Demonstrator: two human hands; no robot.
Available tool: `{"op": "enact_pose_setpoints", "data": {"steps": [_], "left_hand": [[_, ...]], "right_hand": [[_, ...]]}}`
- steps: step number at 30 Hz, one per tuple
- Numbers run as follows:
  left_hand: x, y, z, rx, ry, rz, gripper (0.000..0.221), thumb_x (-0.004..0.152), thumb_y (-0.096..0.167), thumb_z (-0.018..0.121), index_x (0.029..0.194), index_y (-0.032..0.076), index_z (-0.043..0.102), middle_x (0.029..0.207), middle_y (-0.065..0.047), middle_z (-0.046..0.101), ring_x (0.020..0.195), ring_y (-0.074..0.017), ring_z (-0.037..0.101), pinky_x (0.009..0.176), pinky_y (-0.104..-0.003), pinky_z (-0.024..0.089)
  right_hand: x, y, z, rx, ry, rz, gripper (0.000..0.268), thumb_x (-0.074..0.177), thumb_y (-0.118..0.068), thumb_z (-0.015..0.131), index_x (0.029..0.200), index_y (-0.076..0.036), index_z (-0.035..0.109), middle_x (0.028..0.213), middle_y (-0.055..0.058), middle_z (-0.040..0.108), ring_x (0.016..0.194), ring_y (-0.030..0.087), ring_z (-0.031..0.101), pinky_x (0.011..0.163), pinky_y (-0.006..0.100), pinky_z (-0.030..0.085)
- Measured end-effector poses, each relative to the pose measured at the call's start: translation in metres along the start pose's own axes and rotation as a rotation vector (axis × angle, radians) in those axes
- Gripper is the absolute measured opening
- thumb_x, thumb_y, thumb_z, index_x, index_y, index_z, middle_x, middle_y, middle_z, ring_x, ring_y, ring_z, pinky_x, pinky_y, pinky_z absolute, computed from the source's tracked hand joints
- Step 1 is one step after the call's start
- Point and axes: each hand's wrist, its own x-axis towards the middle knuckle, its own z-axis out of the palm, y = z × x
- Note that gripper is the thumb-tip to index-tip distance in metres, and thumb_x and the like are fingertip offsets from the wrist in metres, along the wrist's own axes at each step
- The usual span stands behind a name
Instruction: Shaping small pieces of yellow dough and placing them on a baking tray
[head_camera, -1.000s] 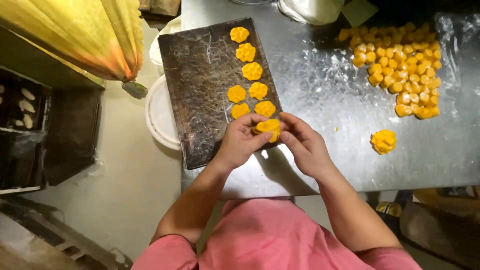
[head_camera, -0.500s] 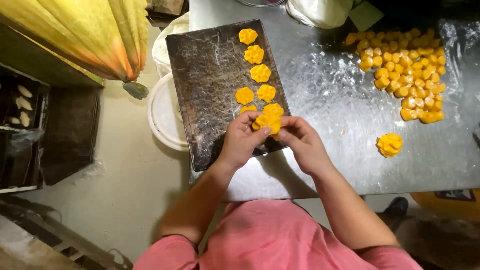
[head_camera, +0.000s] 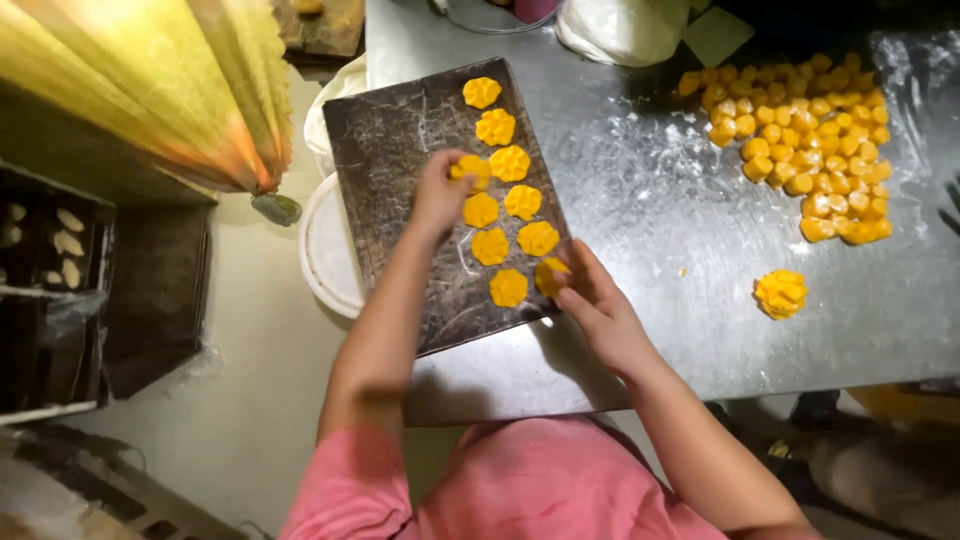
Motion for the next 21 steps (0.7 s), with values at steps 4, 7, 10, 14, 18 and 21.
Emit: {"op": "enact_pose_setpoints", "data": {"steps": [4,7,10,14,18,21], "left_hand": [[0.088,-0.112,-0.019,0.461,-0.021,-0.051,0.036,0.084,0.013,0.081,0.118,0.005,0.074,0.107,-0.020,0.076,0.102,-0.0372,0.074,0.081,-0.044,0.061],[0.090,-0.106,-0.029,0.789,-0.070,-0.066,0.025,0.088,0.026,0.075,0.111,0.017,0.079,0.099,-0.009,0.078,0.097,-0.0326,0.075,0.076,-0.046,0.061],[0.070,-0.087,-0.014,0.841,-0.078,-0.115,0.022,0.092,0.017,0.067,0.110,0.013,0.080,0.097,-0.012,0.076,0.098,-0.0342,0.074,0.078,-0.046,0.060],[0.048,-0.078,-0.016,0.939,0.044,0.027,0.031,0.095,0.025,0.074,0.124,0.016,0.077,0.111,-0.013,0.075,0.109,-0.0376,0.067,0.094,-0.047,0.052],[0.006,-0.026,0.009,0.984,0.231,0.199,0.055,0.093,0.016,0.080,0.144,-0.001,0.064,0.129,-0.030,0.064,0.125,-0.0477,0.056,0.109,-0.052,0.035],[-0.028,0.005,0.073,0.924,0.262,0.301,0.055,0.095,0.012,0.082,0.142,-0.009,0.062,0.132,-0.036,0.058,0.129,-0.0550,0.049,0.113,-0.056,0.032]], "right_hand": [[-0.034,0.014,-0.055,0.114,0.089,0.094,0.064,0.101,-0.006,0.056,0.160,-0.002,0.030,0.147,0.025,0.055,0.129,0.030,0.060,0.104,0.041,0.051],[-0.060,0.034,-0.107,0.150,0.167,0.130,0.057,0.099,-0.001,0.055,0.154,0.000,0.042,0.135,0.026,0.064,0.120,0.032,0.067,0.101,0.042,0.054],[-0.085,0.038,-0.160,0.164,0.328,0.139,0.048,0.101,-0.004,0.054,0.148,0.005,0.048,0.128,0.026,0.069,0.117,0.031,0.069,0.101,0.039,0.053],[-0.089,0.056,-0.252,-0.113,0.454,-0.008,0.036,0.103,-0.013,0.061,0.136,0.000,0.061,0.116,0.018,0.074,0.105,0.024,0.072,0.094,0.038,0.057],[-0.052,0.061,-0.344,-0.978,0.685,-0.190,0.025,0.100,-0.033,0.072,0.122,-0.021,0.074,0.104,-0.001,0.071,0.098,0.022,0.071,0.084,0.036,0.057],[-0.001,0.082,-0.390,-1.376,0.747,-0.336,0.038,0.087,-0.042,0.077,0.120,-0.023,0.072,0.121,0.001,0.060,0.110,0.032,0.059,0.082,0.051,0.053]]}}
